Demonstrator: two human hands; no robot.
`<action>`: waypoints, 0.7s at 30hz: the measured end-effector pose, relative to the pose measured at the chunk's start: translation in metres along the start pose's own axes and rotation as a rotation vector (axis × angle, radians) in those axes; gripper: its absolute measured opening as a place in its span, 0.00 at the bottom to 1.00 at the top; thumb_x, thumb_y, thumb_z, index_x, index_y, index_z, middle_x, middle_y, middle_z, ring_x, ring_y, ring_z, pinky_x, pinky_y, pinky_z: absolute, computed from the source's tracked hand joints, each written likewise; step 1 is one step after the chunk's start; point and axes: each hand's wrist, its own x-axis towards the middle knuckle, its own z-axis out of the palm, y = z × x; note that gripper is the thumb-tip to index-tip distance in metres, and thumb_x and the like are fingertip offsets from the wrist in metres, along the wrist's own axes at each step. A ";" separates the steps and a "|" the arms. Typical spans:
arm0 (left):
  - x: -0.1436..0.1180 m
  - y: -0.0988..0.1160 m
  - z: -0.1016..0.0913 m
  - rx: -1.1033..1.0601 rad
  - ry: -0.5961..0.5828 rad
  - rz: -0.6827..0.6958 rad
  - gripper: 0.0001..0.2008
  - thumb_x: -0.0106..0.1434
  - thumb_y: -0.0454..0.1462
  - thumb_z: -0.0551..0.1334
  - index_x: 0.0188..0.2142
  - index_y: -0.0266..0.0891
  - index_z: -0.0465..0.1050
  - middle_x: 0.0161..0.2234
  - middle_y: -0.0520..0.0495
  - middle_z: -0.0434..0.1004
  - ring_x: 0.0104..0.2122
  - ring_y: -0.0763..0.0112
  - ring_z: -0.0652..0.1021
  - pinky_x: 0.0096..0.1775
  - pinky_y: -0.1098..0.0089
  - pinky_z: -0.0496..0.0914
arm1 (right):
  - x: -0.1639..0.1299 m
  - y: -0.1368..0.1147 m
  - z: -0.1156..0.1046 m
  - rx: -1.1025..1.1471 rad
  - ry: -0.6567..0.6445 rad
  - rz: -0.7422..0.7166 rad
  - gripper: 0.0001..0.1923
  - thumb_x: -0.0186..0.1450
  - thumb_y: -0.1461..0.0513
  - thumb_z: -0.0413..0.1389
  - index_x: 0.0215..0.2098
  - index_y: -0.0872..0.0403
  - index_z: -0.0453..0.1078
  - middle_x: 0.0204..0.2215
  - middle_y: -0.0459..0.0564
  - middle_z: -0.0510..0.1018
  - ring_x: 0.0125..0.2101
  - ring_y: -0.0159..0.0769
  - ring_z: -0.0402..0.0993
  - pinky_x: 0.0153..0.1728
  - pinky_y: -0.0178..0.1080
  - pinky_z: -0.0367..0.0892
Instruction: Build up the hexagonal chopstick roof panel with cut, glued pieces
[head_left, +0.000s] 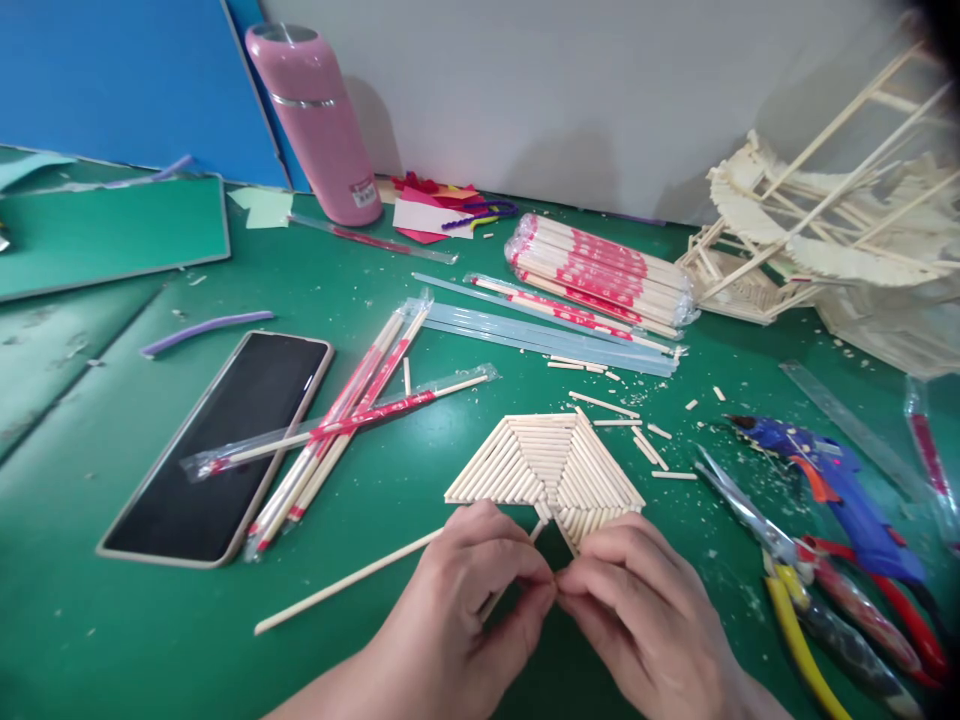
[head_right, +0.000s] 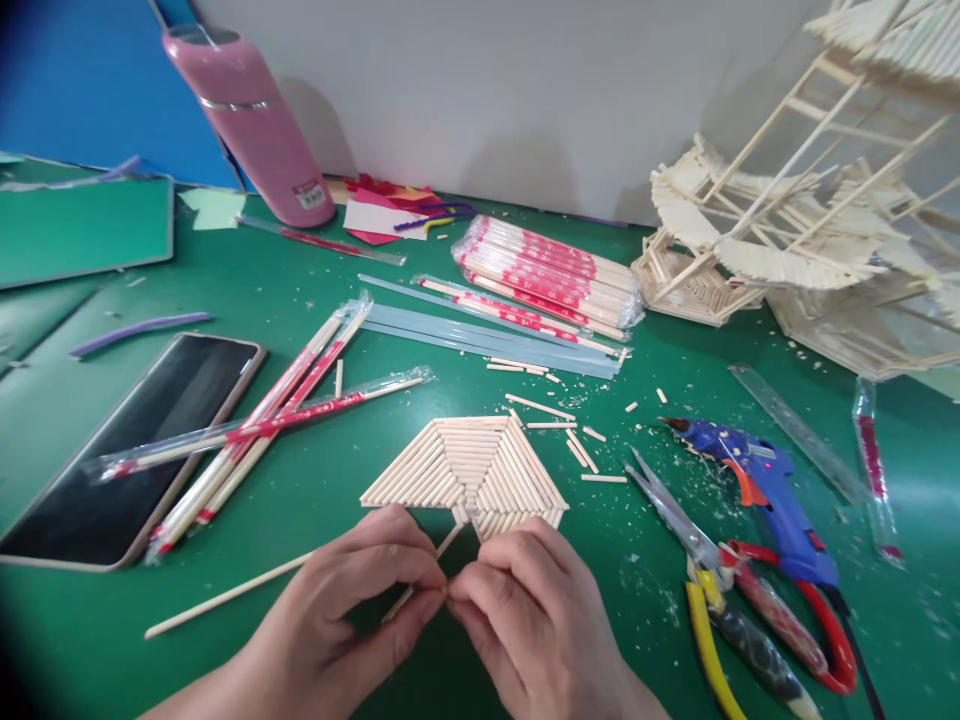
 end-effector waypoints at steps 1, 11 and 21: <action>0.000 0.001 0.000 -0.008 -0.006 -0.010 0.07 0.57 0.27 0.56 0.28 0.37 0.71 0.26 0.49 0.70 0.25 0.75 0.71 0.27 0.75 0.66 | 0.001 -0.001 0.000 -0.009 0.013 -0.005 0.04 0.61 0.68 0.52 0.30 0.55 0.66 0.26 0.48 0.70 0.27 0.32 0.64 0.27 0.34 0.64; -0.003 0.000 0.002 0.181 -0.020 0.107 0.07 0.58 0.27 0.55 0.33 0.35 0.71 0.27 0.46 0.71 0.27 0.71 0.68 0.29 0.69 0.65 | 0.011 0.008 -0.020 -0.124 -0.097 0.099 0.04 0.64 0.67 0.48 0.31 0.54 0.63 0.28 0.47 0.69 0.29 0.32 0.65 0.30 0.35 0.63; -0.008 -0.006 0.003 0.462 -0.136 0.167 0.09 0.62 0.28 0.51 0.30 0.32 0.70 0.27 0.45 0.67 0.28 0.68 0.65 0.29 0.67 0.65 | 0.036 0.013 -0.029 -0.401 -0.356 0.067 0.10 0.67 0.64 0.42 0.30 0.52 0.62 0.27 0.47 0.67 0.29 0.37 0.63 0.29 0.39 0.57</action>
